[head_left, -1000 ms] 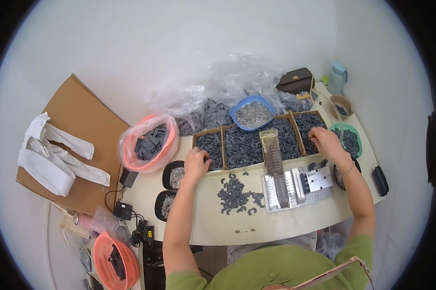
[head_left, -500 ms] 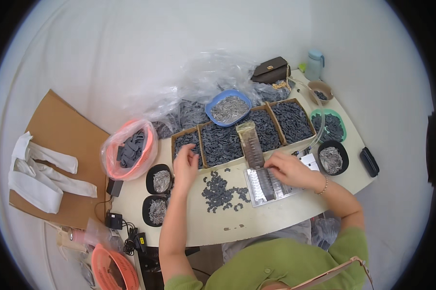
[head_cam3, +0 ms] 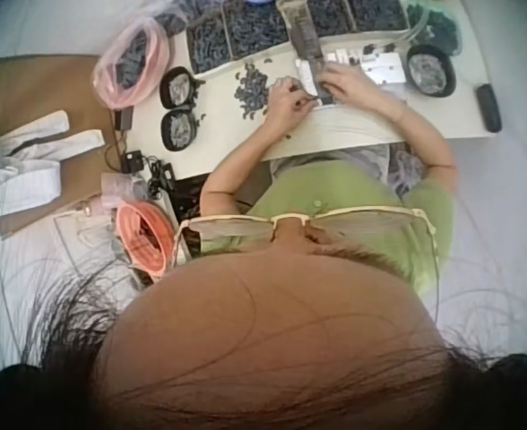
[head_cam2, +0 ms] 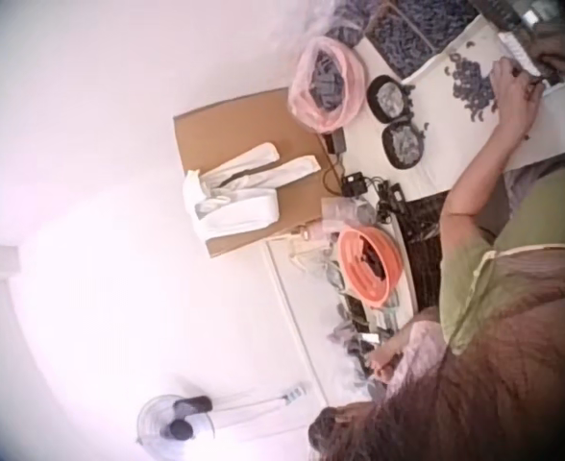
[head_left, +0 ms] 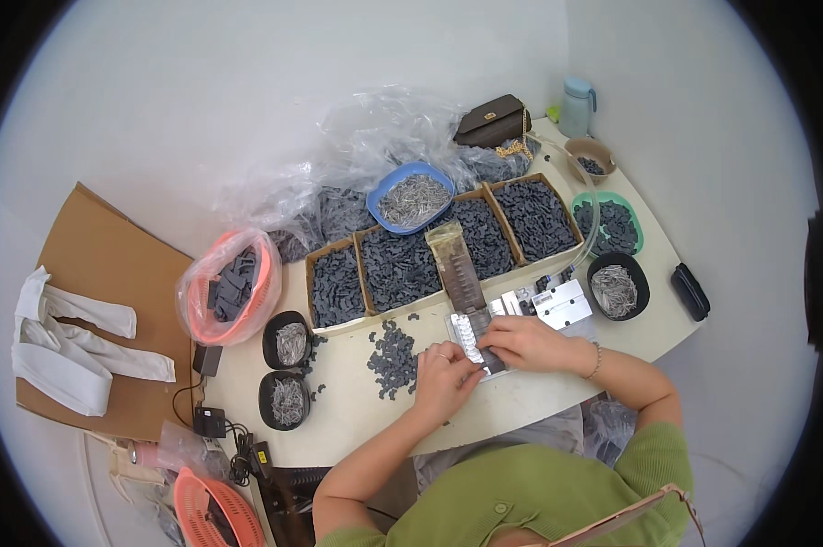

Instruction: The person picks up metal pins and small dark components by hand, placing them into a specialized assembly jig on a workbench.

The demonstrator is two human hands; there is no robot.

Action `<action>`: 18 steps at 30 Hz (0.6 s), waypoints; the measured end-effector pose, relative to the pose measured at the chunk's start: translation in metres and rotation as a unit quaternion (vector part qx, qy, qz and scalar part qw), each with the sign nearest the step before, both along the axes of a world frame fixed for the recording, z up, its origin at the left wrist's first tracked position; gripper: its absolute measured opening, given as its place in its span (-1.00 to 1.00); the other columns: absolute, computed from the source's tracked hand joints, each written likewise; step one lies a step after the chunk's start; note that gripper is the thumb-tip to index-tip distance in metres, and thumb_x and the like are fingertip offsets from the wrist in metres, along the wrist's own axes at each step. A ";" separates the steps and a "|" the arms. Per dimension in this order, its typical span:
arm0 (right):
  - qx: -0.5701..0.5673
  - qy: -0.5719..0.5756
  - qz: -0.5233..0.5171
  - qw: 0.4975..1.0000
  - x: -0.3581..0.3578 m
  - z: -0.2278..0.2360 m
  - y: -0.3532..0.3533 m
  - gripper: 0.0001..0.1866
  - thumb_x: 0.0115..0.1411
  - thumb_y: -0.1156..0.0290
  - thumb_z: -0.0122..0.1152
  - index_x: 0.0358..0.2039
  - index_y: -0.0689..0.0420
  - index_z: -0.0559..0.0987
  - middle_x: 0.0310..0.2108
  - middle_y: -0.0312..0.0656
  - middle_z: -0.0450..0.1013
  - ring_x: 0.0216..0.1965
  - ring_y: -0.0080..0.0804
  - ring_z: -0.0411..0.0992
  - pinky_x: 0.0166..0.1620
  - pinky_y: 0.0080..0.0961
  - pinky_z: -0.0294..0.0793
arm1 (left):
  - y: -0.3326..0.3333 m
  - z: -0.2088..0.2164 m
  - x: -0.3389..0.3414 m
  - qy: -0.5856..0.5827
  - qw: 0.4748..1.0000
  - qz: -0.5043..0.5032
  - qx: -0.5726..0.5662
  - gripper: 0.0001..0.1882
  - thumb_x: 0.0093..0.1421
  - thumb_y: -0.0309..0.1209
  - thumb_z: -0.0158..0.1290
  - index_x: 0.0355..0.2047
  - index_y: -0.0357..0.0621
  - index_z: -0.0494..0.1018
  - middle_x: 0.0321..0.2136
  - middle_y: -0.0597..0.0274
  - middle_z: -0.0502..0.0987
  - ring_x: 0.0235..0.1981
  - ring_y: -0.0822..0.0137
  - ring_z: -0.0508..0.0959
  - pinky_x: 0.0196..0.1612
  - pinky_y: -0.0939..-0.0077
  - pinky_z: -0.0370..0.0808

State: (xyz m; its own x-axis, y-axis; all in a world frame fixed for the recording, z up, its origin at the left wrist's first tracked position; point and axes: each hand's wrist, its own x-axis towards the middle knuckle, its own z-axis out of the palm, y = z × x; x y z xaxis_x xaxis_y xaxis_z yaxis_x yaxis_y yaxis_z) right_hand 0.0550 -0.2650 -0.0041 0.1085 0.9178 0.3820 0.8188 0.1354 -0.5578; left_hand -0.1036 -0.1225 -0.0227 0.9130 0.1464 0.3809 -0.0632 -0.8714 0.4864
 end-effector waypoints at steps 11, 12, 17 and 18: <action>0.116 -0.347 0.020 0.930 -0.043 -0.010 -0.009 -0.69 -0.08 0.43 0.09 -0.26 0.24 0.49 -0.33 -0.06 0.44 -0.35 -0.30 0.42 -0.36 -0.47 0.46 | 0.091 0.037 0.026 -0.045 0.996 0.059 0.054 -0.88 -0.02 -0.50 0.17 -0.41 -0.17 0.55 -0.46 0.15 0.46 -0.30 0.08 0.44 -0.22 0.25 0.38; 0.112 -0.366 0.025 0.924 -0.045 -0.003 -0.010 -0.68 -0.06 0.42 0.08 -0.24 0.24 0.49 -0.31 -0.02 0.44 -0.34 -0.28 0.43 -0.35 -0.45 0.46 | 0.099 0.037 0.038 -0.067 0.992 0.078 0.075 -0.89 -0.02 -0.51 0.17 -0.42 -0.18 0.55 -0.45 0.14 0.46 -0.31 0.08 0.44 -0.23 0.26 0.38; -0.008 -0.288 0.049 0.956 -0.043 -0.004 -0.007 -0.73 0.05 0.40 0.04 -0.21 0.18 0.50 -0.36 -0.04 0.49 -0.35 -0.20 0.50 -0.35 -0.33 0.50 | 0.116 0.026 0.087 -0.046 0.982 0.086 0.162 -0.85 -0.06 -0.53 0.19 -0.41 -0.19 0.55 -0.44 0.13 0.43 -0.32 0.08 0.44 -0.23 0.25 0.41; -0.065 -0.224 0.060 0.970 -0.031 0.005 -0.002 -0.74 0.07 0.40 0.04 -0.21 0.16 0.51 -0.37 -0.07 0.50 -0.37 -0.20 0.50 -0.34 -0.33 0.51 | 0.118 0.024 0.092 -0.035 0.982 0.081 0.164 -0.85 -0.07 -0.53 0.18 -0.42 -0.19 0.55 -0.44 0.13 0.43 -0.31 0.08 0.44 -0.22 0.24 0.41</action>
